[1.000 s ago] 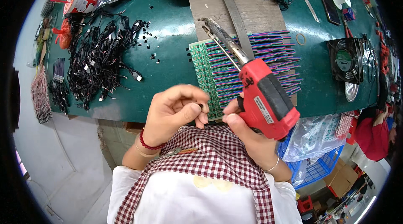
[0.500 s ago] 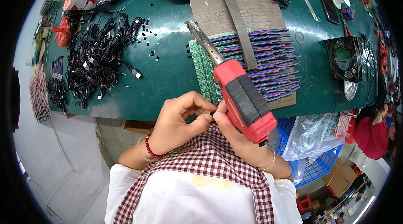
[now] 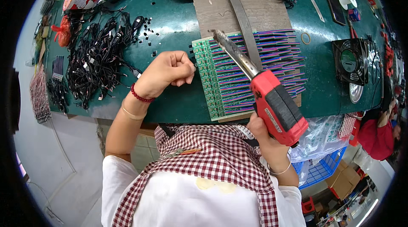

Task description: The person solders small electronic components onto circuit boards using a soldering gun, then positions wire cables onto the circuit boards and solders them into place.

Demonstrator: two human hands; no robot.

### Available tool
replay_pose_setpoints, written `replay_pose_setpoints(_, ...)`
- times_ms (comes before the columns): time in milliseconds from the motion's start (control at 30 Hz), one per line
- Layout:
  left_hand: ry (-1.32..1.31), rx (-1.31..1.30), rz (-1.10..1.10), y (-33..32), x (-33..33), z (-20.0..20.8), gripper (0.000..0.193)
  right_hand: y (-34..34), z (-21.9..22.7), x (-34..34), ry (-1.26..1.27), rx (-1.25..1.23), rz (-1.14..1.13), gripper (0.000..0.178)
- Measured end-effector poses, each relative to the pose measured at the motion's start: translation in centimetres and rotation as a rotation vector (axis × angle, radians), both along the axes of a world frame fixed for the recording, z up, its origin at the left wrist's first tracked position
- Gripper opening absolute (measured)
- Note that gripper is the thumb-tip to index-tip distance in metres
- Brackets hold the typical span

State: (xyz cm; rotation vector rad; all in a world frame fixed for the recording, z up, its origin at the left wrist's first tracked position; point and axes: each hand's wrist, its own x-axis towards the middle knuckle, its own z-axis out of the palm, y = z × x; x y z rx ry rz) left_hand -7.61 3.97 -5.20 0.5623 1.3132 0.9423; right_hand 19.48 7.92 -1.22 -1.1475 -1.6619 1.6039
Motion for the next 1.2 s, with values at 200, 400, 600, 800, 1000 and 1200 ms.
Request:
replay_pose_setpoints(200,-0.007,-0.068,-0.086,1.3,-1.1,-0.5,0.012,-0.4,-1.4,3.0,-0.036,-0.098,0.049,0.023)
replay_pose_setpoints(400,-0.009,-0.084,-0.14,1.7,-1.5,-0.5,0.014,-0.7,-2.4,3.6,-0.113,-0.097,0.102,0.023)
replay_pose_setpoints(600,-0.038,-0.105,-0.154,2.0,-1.7,-0.5,0.014,-0.7,-2.6,3.0,-0.171,-0.006,0.124,0.024)
replay_pose_setpoints(800,-0.081,-0.111,-0.16,2.2,-1.9,-0.6,0.012,-0.7,-2.6,2.8,-0.168,0.023,0.135,0.023)
replay_pose_setpoints(1000,-0.093,-0.108,-0.153,2.1,-1.9,-0.7,0.012,-0.6,-2.8,3.2,-0.207,0.03,0.155,0.023)
replay_pose_setpoints(1200,-0.084,-0.11,-0.149,2.1,-1.8,-0.8,0.012,-0.6,-2.1,2.7,-0.213,0.036,0.155,0.023)
